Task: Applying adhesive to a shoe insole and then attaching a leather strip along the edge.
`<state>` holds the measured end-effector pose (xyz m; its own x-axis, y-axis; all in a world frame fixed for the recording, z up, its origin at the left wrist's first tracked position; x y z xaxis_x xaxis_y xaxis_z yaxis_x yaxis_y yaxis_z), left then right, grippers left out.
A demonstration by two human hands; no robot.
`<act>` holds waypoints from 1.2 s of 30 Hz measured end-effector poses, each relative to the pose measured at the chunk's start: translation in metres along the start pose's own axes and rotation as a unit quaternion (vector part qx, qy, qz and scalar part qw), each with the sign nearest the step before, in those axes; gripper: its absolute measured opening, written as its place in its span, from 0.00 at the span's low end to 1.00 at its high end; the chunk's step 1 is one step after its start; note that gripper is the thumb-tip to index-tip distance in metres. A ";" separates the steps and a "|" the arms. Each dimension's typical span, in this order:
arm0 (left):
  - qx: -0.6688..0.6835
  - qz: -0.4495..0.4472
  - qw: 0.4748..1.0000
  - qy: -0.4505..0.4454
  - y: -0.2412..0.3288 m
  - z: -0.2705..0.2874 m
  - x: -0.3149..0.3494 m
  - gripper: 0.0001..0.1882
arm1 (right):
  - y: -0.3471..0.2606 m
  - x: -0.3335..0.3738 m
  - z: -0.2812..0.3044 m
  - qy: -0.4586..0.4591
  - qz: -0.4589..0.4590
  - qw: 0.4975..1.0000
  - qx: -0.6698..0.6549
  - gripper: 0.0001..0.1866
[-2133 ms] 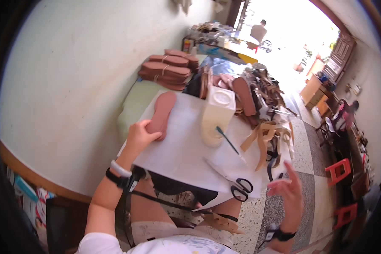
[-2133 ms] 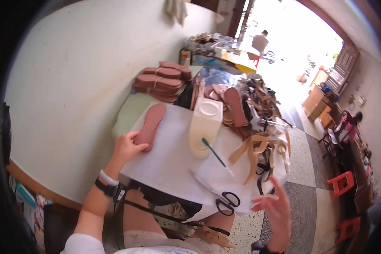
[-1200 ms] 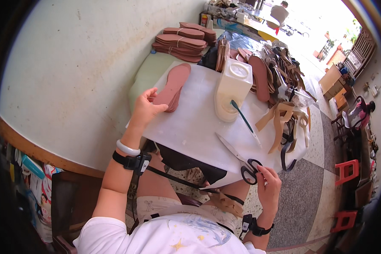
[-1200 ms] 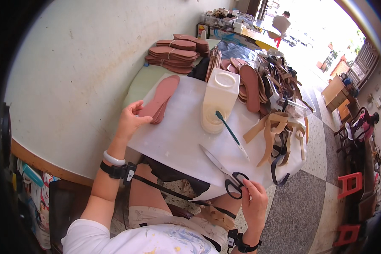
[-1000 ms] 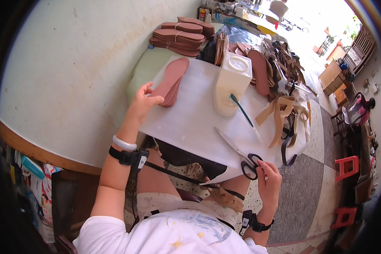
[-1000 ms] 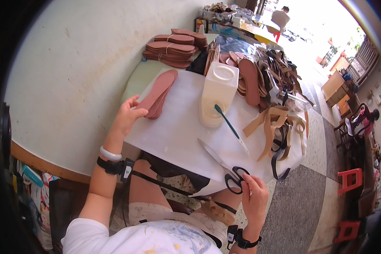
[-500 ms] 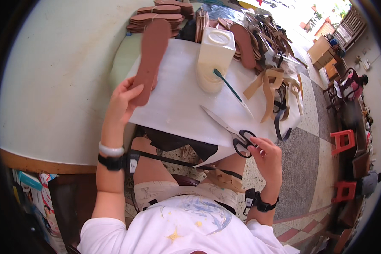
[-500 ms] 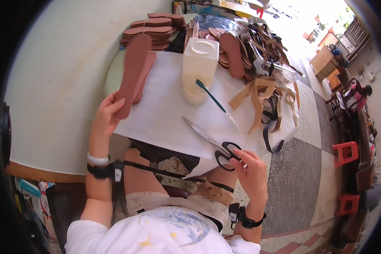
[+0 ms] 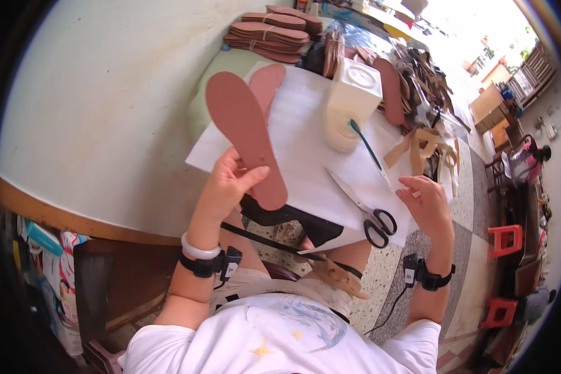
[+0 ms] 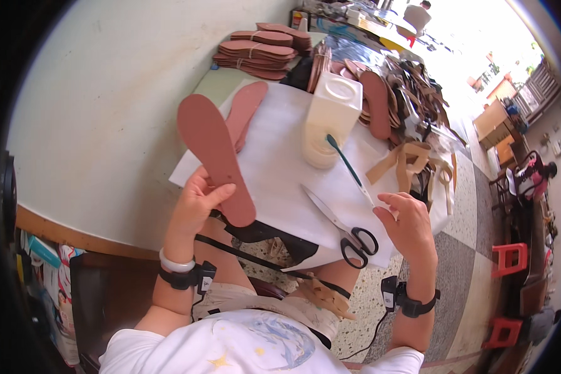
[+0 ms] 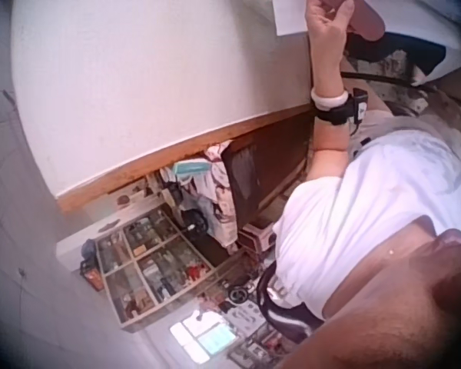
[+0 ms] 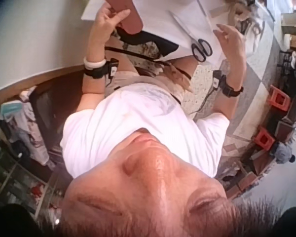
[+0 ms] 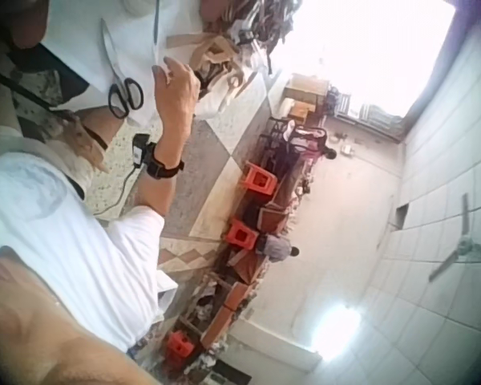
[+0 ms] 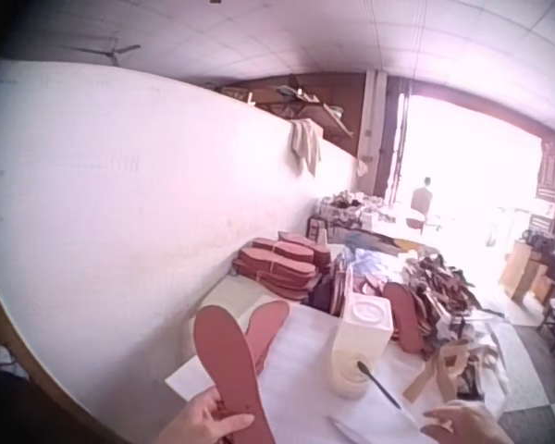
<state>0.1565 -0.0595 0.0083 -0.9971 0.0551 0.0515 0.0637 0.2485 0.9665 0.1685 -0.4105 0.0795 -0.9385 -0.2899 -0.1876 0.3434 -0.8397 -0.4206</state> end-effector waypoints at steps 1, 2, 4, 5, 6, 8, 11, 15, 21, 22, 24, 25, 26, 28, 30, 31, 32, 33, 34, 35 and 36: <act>0.004 0.005 1.000 -0.011 0.001 -0.002 0.001 0.14 | -0.001 -0.003 -0.003 -0.005 0.010 1.000 0.029 0.14; 0.008 0.010 1.000 -0.023 0.002 -0.004 0.001 0.14 | -0.004 -0.005 -0.005 -0.009 0.019 0.998 0.059 0.14; 0.009 0.025 0.999 -0.031 0.005 -0.007 0.007 0.12 | -0.021 -0.009 -0.007 -0.026 0.024 0.997 0.069 0.14; 0.013 0.018 0.999 -0.029 0.002 -0.007 0.005 0.11 | -0.031 -0.012 -0.005 -0.038 0.023 0.998 0.052 0.14; 0.016 0.012 0.999 -0.030 -0.004 -0.006 0.003 0.10 | -0.040 -0.015 -0.003 -0.050 0.020 0.998 0.035 0.14; 0.025 0.016 0.999 -0.028 -0.012 -0.008 0.003 0.09 | -0.042 -0.019 -0.004 -0.060 0.026 0.998 0.024 0.13; 0.031 0.037 0.998 -0.040 -0.021 -0.019 -0.001 0.10 | -0.026 -0.026 -0.012 -0.038 0.035 0.997 0.055 0.15; 0.004 0.029 0.999 -0.044 -0.038 -0.034 -0.013 0.12 | 0.010 -0.042 -0.034 -0.034 -0.004 0.996 0.079 0.21; 0.027 -0.029 0.999 -0.035 -0.032 -0.051 -0.031 0.13 | 0.027 -0.055 -0.057 -0.058 0.009 0.997 0.041 0.14; 0.054 -0.054 0.996 -0.036 -0.030 -0.054 -0.034 0.14 | 0.027 -0.055 -0.059 -0.045 0.014 0.998 0.036 0.12; 0.054 -0.035 0.997 -0.046 -0.035 -0.054 -0.037 0.15 | 0.023 -0.054 -0.058 -0.015 0.017 1.000 0.004 0.07; 0.054 -0.026 0.997 -0.050 -0.039 -0.054 -0.038 0.15 | 0.025 -0.052 -0.058 -0.003 0.006 1.000 -0.017 0.07; 0.046 -0.034 0.997 -0.047 -0.041 -0.054 -0.038 0.15 | 0.028 -0.051 -0.057 0.010 -0.004 0.999 -0.038 0.07; 0.030 -0.046 0.998 -0.043 -0.045 -0.053 -0.036 0.15 | 0.031 -0.046 -0.055 0.052 0.009 0.998 -0.026 0.05; 0.035 -0.040 0.997 -0.051 -0.043 -0.054 -0.036 0.15 | 0.025 -0.045 -0.048 0.042 0.002 0.998 -0.052 0.06; 0.037 -0.037 0.997 -0.055 -0.042 -0.054 -0.035 0.15 | 0.023 -0.045 -0.045 0.037 -0.002 0.997 -0.065 0.06; 0.031 -0.025 0.998 -0.052 -0.043 -0.053 -0.034 0.15 | 0.025 -0.045 -0.047 0.025 -0.011 0.996 -0.083 0.09; 0.025 -0.016 0.998 -0.052 -0.042 -0.053 -0.034 0.15 | 0.027 -0.046 -0.047 0.012 -0.023 0.996 -0.088 0.09; 0.019 -0.007 0.998 -0.052 -0.043 -0.053 -0.034 0.14 | 0.028 -0.047 -0.047 -0.001 -0.035 0.995 -0.093 0.10; 0.016 -0.011 0.998 -0.053 -0.044 -0.052 -0.034 0.14 | 0.030 -0.047 -0.048 -0.014 -0.047 0.994 -0.098 0.11; 0.013 -0.016 0.998 -0.053 -0.045 -0.051 -0.035 0.14 | 0.035 -0.048 -0.050 -0.032 -0.062 0.990 -0.119 0.12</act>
<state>0.1865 -0.1223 -0.0239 -0.9890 0.1480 -0.0064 0.0352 0.2766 0.9603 0.2276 -0.4033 0.0291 -0.9716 -0.2265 -0.0690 0.2178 -0.7408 -0.6355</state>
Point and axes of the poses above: each hand's wrist, its own x-axis away from the middle knuckle, its own z-axis out of the back of the hand, y = z × x, the point moved 2 cm from there along -x, towards the middle knuckle, and after that the axes turned 6 degrees about z, right-handed, at the moved point
